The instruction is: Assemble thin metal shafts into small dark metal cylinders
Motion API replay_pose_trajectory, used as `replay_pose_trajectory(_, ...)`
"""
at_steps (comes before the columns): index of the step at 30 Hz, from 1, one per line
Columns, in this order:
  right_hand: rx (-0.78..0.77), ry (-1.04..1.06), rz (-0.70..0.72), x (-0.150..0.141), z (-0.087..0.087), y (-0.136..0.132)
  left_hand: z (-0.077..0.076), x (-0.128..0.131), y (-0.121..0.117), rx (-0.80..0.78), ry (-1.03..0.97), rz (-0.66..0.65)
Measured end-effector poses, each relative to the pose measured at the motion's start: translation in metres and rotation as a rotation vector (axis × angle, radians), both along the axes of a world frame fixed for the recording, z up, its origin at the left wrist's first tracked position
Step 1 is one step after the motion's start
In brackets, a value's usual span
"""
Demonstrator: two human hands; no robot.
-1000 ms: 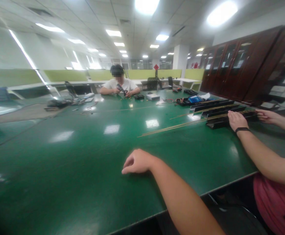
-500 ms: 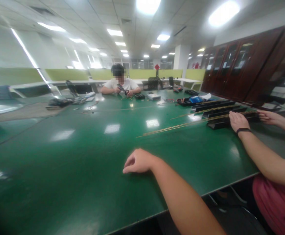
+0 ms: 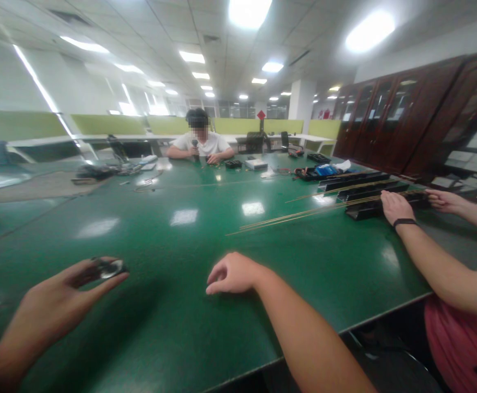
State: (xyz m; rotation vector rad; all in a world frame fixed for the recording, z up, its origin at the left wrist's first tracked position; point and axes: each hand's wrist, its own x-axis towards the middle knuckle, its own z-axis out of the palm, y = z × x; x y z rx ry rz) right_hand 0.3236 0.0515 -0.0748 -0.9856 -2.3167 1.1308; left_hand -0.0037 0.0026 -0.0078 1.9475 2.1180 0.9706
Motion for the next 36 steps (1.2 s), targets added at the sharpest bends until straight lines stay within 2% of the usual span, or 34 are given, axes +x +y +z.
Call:
replay_pose_trajectory(3,-0.074,0.081,-0.055,0.0,-0.007,0.005,-0.011,0.058,0.028,-0.148,-0.196,-0.37)
replay_pose_trajectory(4,-0.101,0.113,-0.081,0.001,-0.009,0.007,-0.017,0.078,0.034,-0.19,-0.241,-0.452)
replay_pose_trajectory(7,-0.126,0.167,-0.16,0.004,-0.013,0.012,-0.041,0.122,0.042,-0.255,-0.322,-0.619)
replay_pose_trajectory(9,-0.08,0.14,-0.17,0.006,-0.012,0.013,-0.055,0.134,0.039,-0.247,-0.343,-0.688)
replay_pose_trajectory(12,0.011,0.056,-0.074,0.006,-0.008,0.01,-0.065,0.132,0.029,-0.177,-0.343,-0.755)
replay_pose_trajectory(17,-0.035,0.133,-0.002,0.004,-0.006,0.005,-0.059,0.121,0.019,-0.042,-0.316,-0.799)
replay_pose_trajectory(27,-0.052,0.162,0.066,0.001,0.003,-0.001,-0.056,0.121,0.014,-0.04,-0.312,-0.933)
replay_pose_trajectory(36,-0.046,0.175,0.066,0.002,0.001,-0.001,-0.055,0.122,0.015,-0.013,-0.299,-0.953)
